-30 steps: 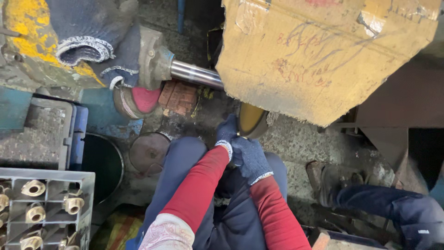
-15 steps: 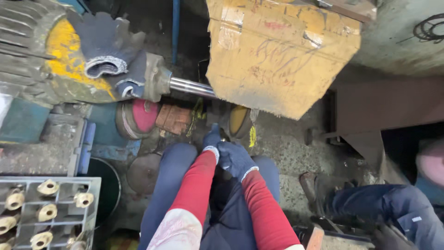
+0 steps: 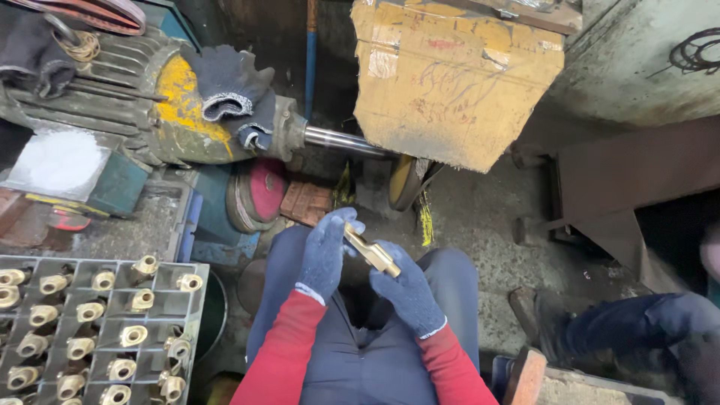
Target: The person holds a metal component with gloved hands and presses it against a rotating polishing wheel, moving the part to polish different surfaces before placing it in a grid-like tray.
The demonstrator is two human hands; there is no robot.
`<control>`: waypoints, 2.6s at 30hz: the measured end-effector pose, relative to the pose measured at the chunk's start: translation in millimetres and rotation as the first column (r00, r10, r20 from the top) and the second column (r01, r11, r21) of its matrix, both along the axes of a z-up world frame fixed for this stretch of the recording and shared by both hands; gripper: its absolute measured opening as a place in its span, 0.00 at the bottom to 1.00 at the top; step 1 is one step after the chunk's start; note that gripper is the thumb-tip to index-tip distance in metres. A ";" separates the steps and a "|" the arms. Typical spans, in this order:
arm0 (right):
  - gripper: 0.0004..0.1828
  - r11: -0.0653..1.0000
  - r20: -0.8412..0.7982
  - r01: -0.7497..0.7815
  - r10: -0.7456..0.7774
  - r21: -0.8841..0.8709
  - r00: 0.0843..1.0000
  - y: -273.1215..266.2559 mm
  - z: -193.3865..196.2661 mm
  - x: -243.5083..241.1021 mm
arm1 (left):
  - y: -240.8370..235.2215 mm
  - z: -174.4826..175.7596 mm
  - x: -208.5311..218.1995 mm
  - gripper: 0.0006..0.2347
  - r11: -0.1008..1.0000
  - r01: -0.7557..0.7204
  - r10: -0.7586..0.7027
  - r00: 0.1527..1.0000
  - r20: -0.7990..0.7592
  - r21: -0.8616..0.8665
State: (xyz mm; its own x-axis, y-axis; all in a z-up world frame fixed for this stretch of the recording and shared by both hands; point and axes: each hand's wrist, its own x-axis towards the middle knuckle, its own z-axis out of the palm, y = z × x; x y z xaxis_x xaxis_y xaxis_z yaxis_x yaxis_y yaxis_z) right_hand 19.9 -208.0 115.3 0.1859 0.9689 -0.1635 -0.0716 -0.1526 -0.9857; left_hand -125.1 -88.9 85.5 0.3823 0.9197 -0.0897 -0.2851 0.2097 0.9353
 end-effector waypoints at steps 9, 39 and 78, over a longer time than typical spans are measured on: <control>0.26 0.923 0.371 0.100 -0.246 0.371 0.896 -13.2 -7.6 -4.5 | -57.7 31.3 -6.6 0.16 0.968 0.211 -0.209 0.978 0.028 -0.134; 0.08 0.859 -0.354 0.078 -0.289 -0.505 0.889 70.5 -39.6 59.5 | 44.8 -193.4 165.8 0.22 0.573 0.039 -0.054 0.998 0.010 -0.819; 0.25 0.942 0.137 -0.033 0.083 -0.334 0.987 2.5 -17.9 33.7 | 32.6 -39.8 49.1 0.19 0.918 0.256 -0.105 0.893 -0.438 0.303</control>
